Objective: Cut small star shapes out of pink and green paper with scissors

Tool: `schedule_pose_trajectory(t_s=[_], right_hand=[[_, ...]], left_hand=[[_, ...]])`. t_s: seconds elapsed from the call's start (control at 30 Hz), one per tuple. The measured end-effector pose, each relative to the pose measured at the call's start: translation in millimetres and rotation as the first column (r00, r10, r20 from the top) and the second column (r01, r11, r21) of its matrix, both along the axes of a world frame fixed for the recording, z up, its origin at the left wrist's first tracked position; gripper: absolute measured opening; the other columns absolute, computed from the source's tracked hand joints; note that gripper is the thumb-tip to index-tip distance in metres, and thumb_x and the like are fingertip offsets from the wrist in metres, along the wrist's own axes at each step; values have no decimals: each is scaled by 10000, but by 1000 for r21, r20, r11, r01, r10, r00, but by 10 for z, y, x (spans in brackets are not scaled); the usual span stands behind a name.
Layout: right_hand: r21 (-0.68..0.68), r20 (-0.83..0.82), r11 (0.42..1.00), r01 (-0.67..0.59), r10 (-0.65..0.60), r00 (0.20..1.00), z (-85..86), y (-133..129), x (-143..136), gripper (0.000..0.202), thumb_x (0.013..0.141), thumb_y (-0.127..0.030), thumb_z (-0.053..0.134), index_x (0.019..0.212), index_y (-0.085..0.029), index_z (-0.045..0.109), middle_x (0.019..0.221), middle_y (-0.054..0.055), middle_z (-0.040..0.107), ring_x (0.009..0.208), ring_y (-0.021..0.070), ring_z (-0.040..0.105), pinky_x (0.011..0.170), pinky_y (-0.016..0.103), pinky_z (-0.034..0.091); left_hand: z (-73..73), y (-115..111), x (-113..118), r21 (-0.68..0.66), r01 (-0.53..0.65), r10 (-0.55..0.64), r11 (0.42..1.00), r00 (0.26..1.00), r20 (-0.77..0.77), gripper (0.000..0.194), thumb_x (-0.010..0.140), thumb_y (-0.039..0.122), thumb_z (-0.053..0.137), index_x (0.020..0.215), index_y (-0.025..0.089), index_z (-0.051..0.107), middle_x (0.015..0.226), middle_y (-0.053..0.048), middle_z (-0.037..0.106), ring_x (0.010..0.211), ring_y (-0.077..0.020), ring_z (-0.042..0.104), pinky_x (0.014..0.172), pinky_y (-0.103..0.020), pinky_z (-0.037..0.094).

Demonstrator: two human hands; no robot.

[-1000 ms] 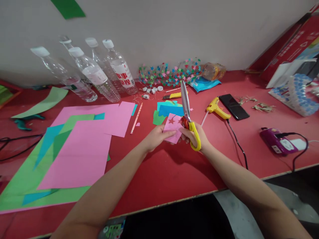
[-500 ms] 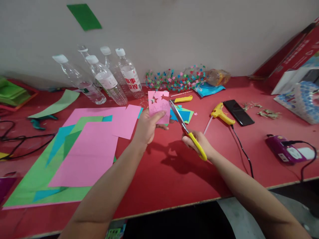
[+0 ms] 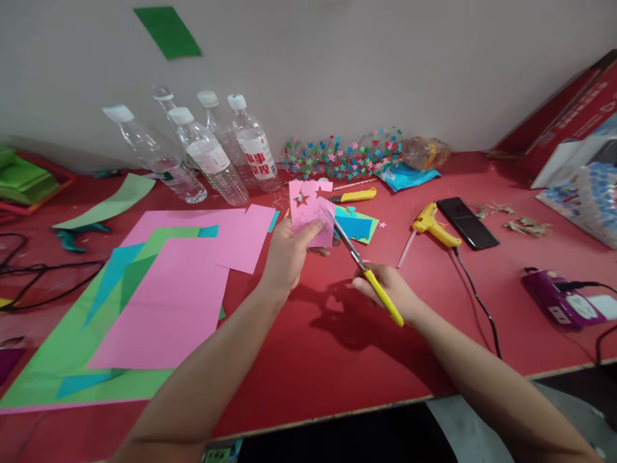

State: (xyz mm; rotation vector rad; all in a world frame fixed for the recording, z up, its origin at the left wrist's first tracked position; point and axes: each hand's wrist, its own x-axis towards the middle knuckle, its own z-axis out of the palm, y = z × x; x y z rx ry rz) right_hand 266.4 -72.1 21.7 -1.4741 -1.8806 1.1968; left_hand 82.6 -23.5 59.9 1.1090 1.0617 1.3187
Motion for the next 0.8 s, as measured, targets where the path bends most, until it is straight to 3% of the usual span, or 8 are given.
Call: schedule_pose_trajectory(t_s=[0.17, 0.3, 0.5, 0.8], right_hand=[[-4, -9, 999, -51, 51, 999, -2, -2, 25, 454, 831, -625, 454, 677, -198, 473, 572, -18, 445, 515, 124, 406, 486, 243, 310], [-28, 6, 998, -61, 61, 998, 4, 8, 31, 471, 834, -637, 438, 694, -190, 490, 580, -6, 478, 519, 130, 433, 486, 250, 309], [-47, 8, 997, -68, 68, 998, -6, 14, 34, 484, 839, -643, 434, 706, -182, 500, 570, -11, 480, 497, 121, 441, 479, 247, 308], [-102, -141, 993, -66, 51, 989, -3, -30, -9, 506, 828, -667, 460, 652, -193, 465, 495, -40, 442, 419, 89, 407, 428, 228, 307]], left_hand=[[-42, 4, -10, 71, -10, 17, 997, 994, -107, 147, 766, 292, 640, 783, 146, 635, 600, 4, 623, 490, -111, 582, 416, -210, 481], [-27, -1, -28, 120, -38, 55, 992, 989, -136, 124, 755, 269, 657, 768, 148, 637, 638, 3, 620, 517, -110, 581, 430, -209, 503], [-36, 9, -50, 138, 5, 12, 990, 993, -121, 126, 779, 261, 635, 851, 158, 638, 734, -14, 668, 568, -144, 642, 413, -215, 523], [-19, 2, -70, 130, 26, -8, 991, 991, -133, 140, 776, 286, 639, 826, 156, 638, 712, -25, 669, 505, -136, 629, 381, -211, 505]])
